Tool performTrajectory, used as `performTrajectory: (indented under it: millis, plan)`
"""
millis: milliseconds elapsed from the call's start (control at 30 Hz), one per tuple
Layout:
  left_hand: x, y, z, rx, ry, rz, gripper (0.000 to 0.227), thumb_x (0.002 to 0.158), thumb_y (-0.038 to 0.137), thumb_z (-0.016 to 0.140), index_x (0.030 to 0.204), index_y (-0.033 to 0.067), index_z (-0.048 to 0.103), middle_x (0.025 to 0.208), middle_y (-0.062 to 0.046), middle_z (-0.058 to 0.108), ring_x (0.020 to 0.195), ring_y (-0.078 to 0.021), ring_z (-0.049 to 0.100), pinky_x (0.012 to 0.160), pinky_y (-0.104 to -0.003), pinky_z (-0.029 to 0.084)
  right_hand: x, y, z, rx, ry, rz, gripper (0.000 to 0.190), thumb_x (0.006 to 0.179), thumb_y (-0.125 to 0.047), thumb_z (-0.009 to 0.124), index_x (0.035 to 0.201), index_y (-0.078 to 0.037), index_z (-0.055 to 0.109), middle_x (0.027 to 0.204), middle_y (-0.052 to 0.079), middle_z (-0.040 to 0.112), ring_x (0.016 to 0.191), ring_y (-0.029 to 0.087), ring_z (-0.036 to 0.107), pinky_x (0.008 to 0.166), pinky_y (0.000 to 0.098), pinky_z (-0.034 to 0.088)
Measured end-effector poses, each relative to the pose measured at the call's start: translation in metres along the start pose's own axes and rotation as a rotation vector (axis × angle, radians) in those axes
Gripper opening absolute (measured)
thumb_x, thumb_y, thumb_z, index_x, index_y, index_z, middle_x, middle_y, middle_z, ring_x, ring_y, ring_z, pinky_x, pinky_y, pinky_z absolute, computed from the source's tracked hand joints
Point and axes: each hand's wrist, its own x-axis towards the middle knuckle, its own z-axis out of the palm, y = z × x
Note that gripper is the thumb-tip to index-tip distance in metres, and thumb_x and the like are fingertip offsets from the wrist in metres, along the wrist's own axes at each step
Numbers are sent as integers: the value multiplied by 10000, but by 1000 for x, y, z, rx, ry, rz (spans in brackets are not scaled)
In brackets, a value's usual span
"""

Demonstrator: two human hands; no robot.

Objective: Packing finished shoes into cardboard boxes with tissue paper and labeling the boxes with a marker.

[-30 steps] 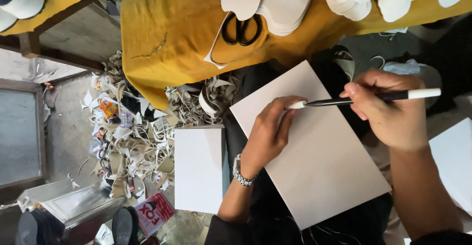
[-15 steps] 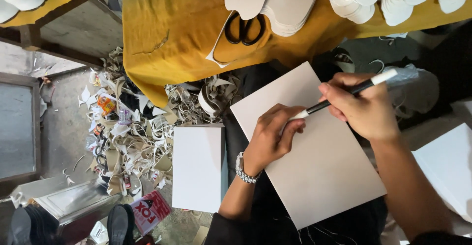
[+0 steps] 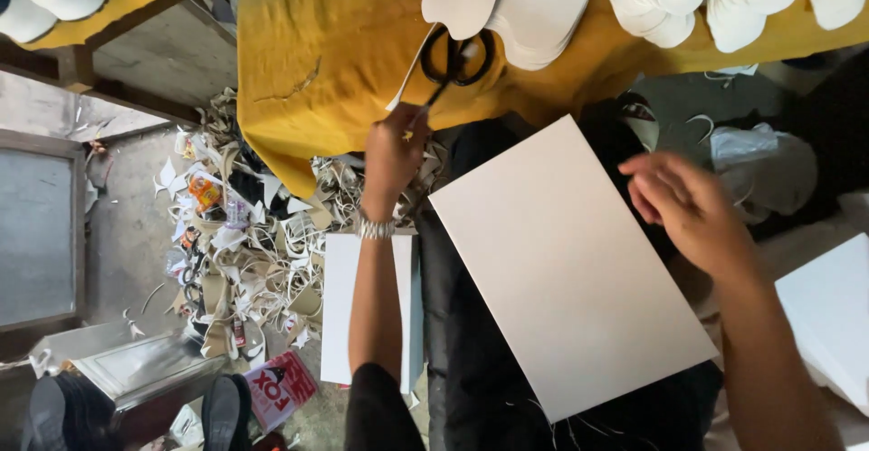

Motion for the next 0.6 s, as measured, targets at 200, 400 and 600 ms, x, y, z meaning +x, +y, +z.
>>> performTrajectory:
  millis: [200,400,600]
  plan:
    - [21,-30,70,54,-72,-28,190,1009,170,594,865,52,634,566,-85,620,419,-230,568,396,-367,416,-45,23,-7,-58,149,409,308,1002,-225,569,1253,-87,682,1247,92,714,1131,206,679,959,335,527]
    - [48,-35,114,244,-13,-97,336,993,320,591,751,118,473,568,-181,573,539,-494,552,474,-558,395,-68,-1,-3,-98,324,709,298,1066,-240,529,1282,-103,682,1144,127,661,1031,265,602,914,408,423]
    - [56,-33,131,461,125,66,553,872,706,652,999,169,688,530,-62,627,431,-274,617,374,-423,458,-93,33,-2,-5,148,525,618,930,-379,452,1460,-72,539,1428,120,624,1306,248,585,1046,417,451]
